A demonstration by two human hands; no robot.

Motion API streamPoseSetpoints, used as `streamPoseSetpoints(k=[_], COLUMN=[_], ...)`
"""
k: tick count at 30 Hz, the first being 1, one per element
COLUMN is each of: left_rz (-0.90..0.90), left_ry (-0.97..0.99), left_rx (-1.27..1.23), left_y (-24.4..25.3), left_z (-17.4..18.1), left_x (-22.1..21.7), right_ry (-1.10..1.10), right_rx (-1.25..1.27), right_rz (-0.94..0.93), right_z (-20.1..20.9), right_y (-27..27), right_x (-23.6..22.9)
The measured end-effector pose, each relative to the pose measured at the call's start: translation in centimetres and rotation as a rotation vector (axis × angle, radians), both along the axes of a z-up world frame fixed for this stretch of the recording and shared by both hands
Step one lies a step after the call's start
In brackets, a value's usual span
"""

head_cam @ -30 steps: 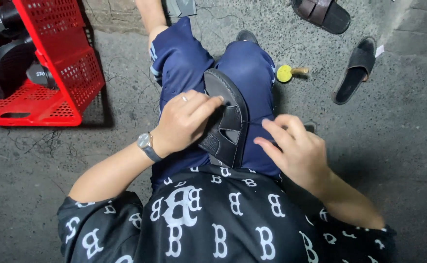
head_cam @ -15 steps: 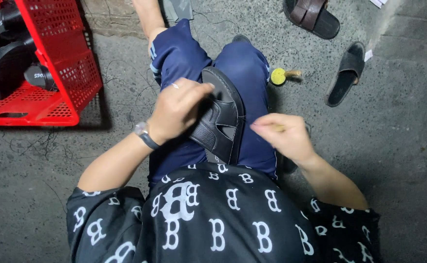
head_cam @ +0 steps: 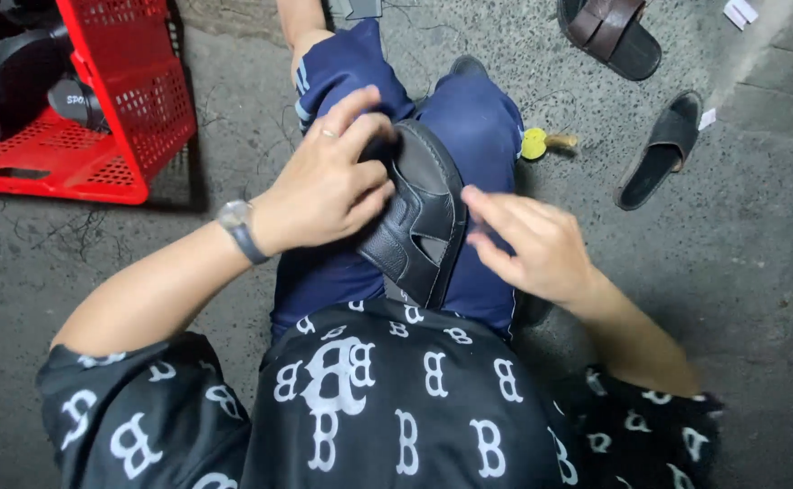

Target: Hand-stitching the sole and upper of a black sandal using a needle and thread while sitting on the floor.

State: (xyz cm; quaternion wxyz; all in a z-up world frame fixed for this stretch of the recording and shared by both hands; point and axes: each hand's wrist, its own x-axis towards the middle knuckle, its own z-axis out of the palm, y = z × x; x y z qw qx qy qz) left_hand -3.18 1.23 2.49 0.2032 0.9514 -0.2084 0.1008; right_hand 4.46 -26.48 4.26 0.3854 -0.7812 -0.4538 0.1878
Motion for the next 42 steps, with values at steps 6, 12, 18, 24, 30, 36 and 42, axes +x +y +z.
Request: streamPoseSetpoints(k=[6, 12, 18, 24, 30, 36, 42], left_rz=[-0.255, 0.303, 0.016, 0.011, 0.045, 0.043, -0.181], left_ry=[0.842, 0.700, 0.217, 0.072, -0.032, -0.127, 0.039], left_rx=[-1.181, -1.298, -0.481, -0.553, -0.598, -0.542, -0.466], left_y=[0.7, 2.5, -3.1, -6.0, -7.5, -7.9, -2.7], left_z=[0.7, 0.2, 2.3, -2.3, -3.2, -3.7, -0.5], left_x=[1.9, 1.7, 0.0, -2.0, -1.7, -1.1, 0.6], right_ry=[-0.690, -0.489, -0.431, -0.511, -0.903, -0.836, -0.560], right_rx=[0.010, -0.093, -0.112, -0.128, -0.270, -0.156, -0.189], right_rz=[0.284, 0.278, 0.150, 0.217, 0.128, 0.073, -0.016], right_z=[-0.5, -0.9, -1.3, -1.6, 0.7, -3.1, -3.2], right_y=[1.5, -0.3, -1.5, -1.5, 0.1, 1.0, -0.2], right_x=[2.0, 1.8, 0.8, 1.1, -0.6, -1.8, -3.0])
